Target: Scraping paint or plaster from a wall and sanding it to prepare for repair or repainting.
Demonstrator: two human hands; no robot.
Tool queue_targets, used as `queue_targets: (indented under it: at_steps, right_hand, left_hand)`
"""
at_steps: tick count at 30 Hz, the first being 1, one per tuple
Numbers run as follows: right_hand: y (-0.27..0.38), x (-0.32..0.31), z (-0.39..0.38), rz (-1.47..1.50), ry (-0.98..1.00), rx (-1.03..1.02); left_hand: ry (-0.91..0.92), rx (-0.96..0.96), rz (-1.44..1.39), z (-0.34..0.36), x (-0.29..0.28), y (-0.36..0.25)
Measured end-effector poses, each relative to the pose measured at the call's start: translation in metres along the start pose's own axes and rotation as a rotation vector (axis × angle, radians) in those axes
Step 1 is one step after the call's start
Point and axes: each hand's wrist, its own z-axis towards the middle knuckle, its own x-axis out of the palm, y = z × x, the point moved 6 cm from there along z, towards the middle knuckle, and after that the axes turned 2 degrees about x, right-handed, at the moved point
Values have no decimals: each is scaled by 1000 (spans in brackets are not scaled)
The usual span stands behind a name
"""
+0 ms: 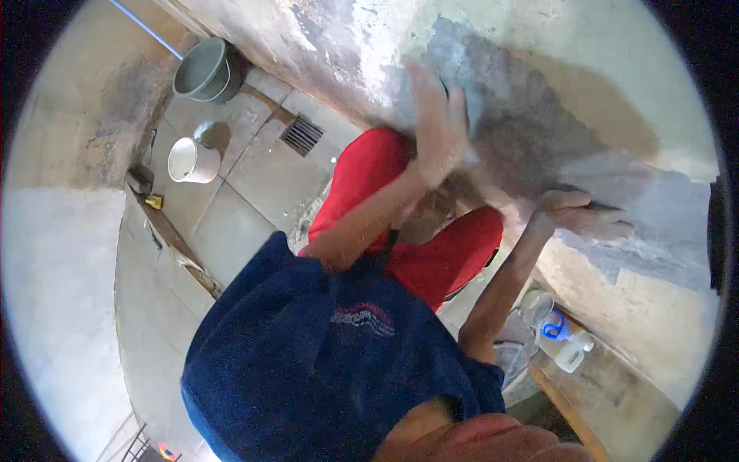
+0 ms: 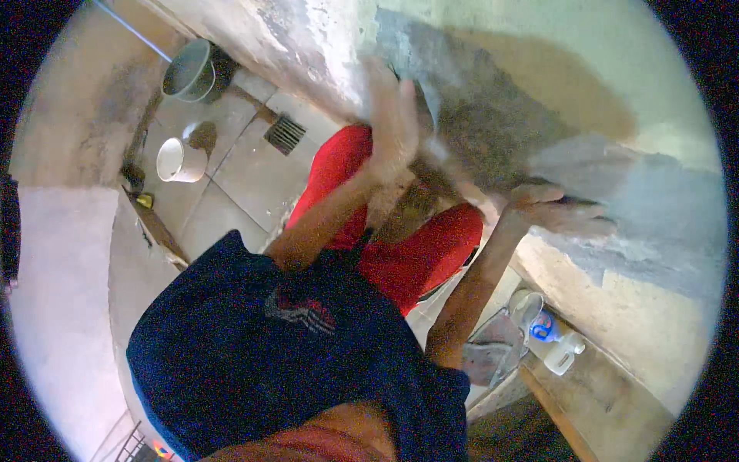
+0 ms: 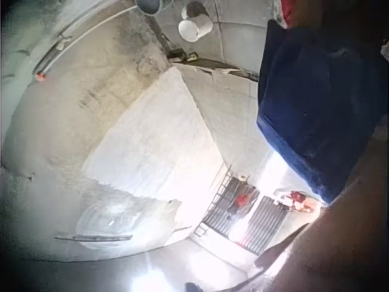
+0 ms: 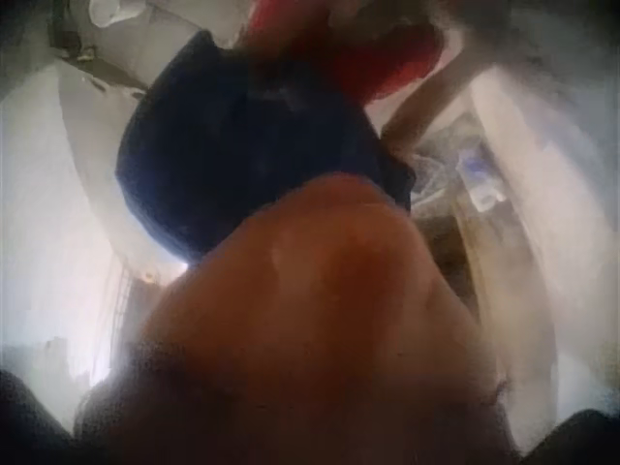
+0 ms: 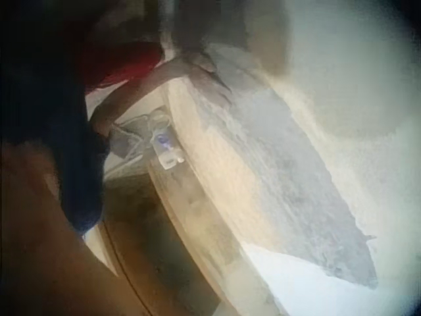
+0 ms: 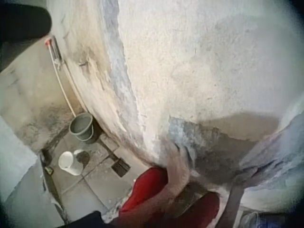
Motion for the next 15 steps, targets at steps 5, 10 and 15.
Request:
queue_targets:
  at_steps: [5,10,15]
  right_hand:
    - [2,-1,3,7,1,9]
    - [-5,-7,0,-8,-8,10]
    - [0,-3,2,-15,-13,-13]
  left_hand:
    - [196,-245,-401,8,6,20]
    - [211,-246,-458,-4,-12,-1]
    - [290,-459,-784,64,-53,11]
